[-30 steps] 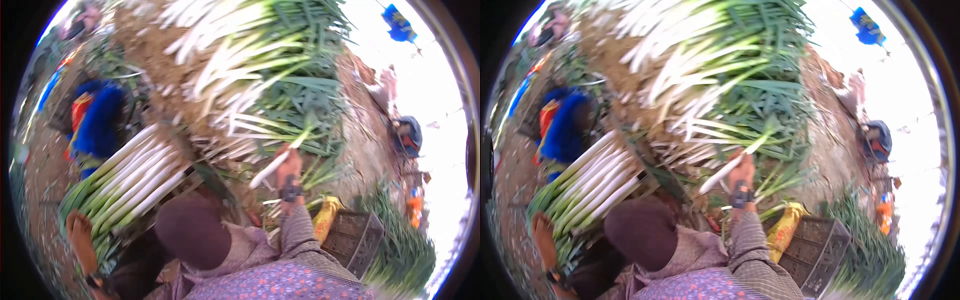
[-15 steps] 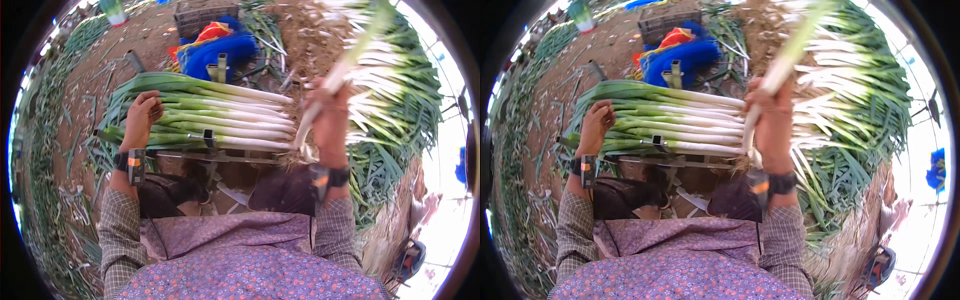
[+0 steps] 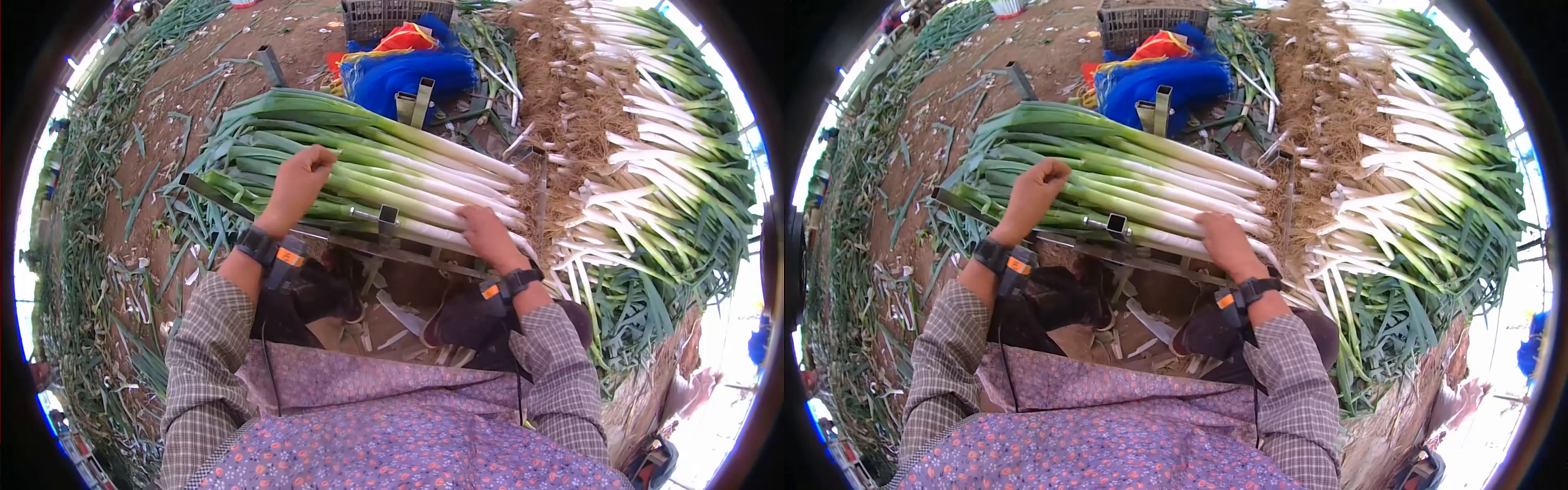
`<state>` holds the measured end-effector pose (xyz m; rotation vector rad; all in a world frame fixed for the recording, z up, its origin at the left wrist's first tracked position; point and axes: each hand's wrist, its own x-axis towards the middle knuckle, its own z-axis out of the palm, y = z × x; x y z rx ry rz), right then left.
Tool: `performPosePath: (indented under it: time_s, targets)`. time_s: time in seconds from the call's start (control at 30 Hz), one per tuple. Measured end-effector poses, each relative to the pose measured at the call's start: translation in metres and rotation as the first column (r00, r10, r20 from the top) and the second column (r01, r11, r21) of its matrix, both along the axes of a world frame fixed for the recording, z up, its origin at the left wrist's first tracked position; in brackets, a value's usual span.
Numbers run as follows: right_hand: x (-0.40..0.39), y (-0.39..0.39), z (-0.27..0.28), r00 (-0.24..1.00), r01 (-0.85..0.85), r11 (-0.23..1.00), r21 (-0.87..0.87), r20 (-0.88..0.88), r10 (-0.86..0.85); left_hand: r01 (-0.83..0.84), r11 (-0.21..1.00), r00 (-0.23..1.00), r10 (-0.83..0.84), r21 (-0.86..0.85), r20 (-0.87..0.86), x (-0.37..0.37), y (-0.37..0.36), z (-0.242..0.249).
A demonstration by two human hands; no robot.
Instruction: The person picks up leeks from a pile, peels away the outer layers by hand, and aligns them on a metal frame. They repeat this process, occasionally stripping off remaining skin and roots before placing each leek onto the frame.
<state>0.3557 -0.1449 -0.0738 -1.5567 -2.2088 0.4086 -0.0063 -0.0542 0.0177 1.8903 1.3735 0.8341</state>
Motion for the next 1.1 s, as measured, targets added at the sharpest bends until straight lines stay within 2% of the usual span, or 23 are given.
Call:
performPosePath:
  time_s: [0.1, 0.13, 0.23, 0.33, 0.37, 0.43, 0.5, 0.6, 0.7, 0.73, 0.83, 0.87, 0.97, 1.0, 1.1]
  targets:
    - [0.028, -0.017, 0.013, 0.989, 0.148, 0.985, -0.091, 0.009, -0.148, 0.147, 0.961, 0.952, -0.074, 0.232, -0.296, 0.006, -0.008, -0.023]
    - [0.032, -0.023, 0.016, 0.981, 0.194, 0.974, -0.116, 0.02, -0.193, 0.194, 0.956, 0.914, -0.095, 0.221, -0.393, 0.01, -0.009, -0.032]
    - [0.034, -0.03, 0.016, 0.989, 0.144, 0.988, -0.063, 0.044, -0.142, 0.408, 0.848, 0.78, -0.132, 0.338, -0.611, 0.024, -0.007, -0.046]
    - [0.037, -0.033, 0.014, 0.995, 0.102, 0.989, -0.11, -0.004, -0.103, 0.482, 0.863, 0.656, -0.238, 0.154, -0.717, 0.027, -0.007, -0.04]
    - [0.039, -0.032, 0.013, 0.996, 0.088, 0.988, -0.124, -0.021, -0.091, 0.479, 0.864, 0.693, -0.265, 0.155, -0.67, 0.027, -0.009, -0.039]
    - [0.034, -0.027, 0.011, 0.983, 0.177, 0.977, -0.119, -0.017, -0.18, 0.47, 0.87, 0.761, -0.314, 0.15, -0.567, 0.021, -0.014, -0.044]
    - [0.031, -0.019, 0.006, 0.971, 0.238, 0.967, -0.095, 0.013, -0.238, 0.462, 0.871, 0.766, -0.295, 0.17, -0.571, 0.018, -0.002, -0.052]
    - [0.03, -0.015, 0.002, 0.954, 0.284, 0.959, -0.014, 0.1, -0.281, 0.434, 0.865, 0.8, -0.242, 0.251, -0.549, 0.028, 0.009, -0.059]
    - [0.017, -0.018, 0.006, 0.924, 0.259, 0.964, -0.063, 0.307, -0.228, 0.485, 0.848, 0.778, -0.307, 0.214, -0.548, 0.025, 0.005, -0.06]
    - [0.011, -0.02, 0.01, 0.923, 0.274, 0.957, -0.1, 0.306, -0.232, 0.469, 0.868, 0.77, -0.31, 0.165, -0.558, 0.023, 0.0, -0.06]
    - [0.013, -0.015, -0.009, 0.944, 0.315, 0.94, -0.13, 0.143, -0.297, 0.432, 0.873, 0.797, -0.251, 0.228, -0.549, 0.028, 0.005, -0.072]
    - [0.013, -0.011, -0.015, 0.939, 0.33, 0.938, -0.106, 0.14, -0.315, 0.386, 0.899, 0.806, -0.22, 0.206, -0.55, 0.03, 0.009, -0.078]
    - [0.013, -0.01, -0.01, 0.944, 0.325, 0.938, -0.124, 0.108, -0.313, 0.294, 0.942, 0.886, -0.205, 0.161, -0.416, 0.034, 0.01, -0.067]
    - [0.012, -0.009, -0.006, 0.943, 0.329, 0.932, -0.149, 0.095, -0.318, 0.28, 0.958, 0.905, -0.242, 0.062, -0.349, 0.034, 0.009, -0.059]
    - [0.011, -0.009, 0.002, 0.921, 0.388, 0.896, -0.217, 0.045, -0.387, 0.267, 0.926, 0.894, -0.134, 0.267, -0.427, 0.038, 0.006, -0.052]
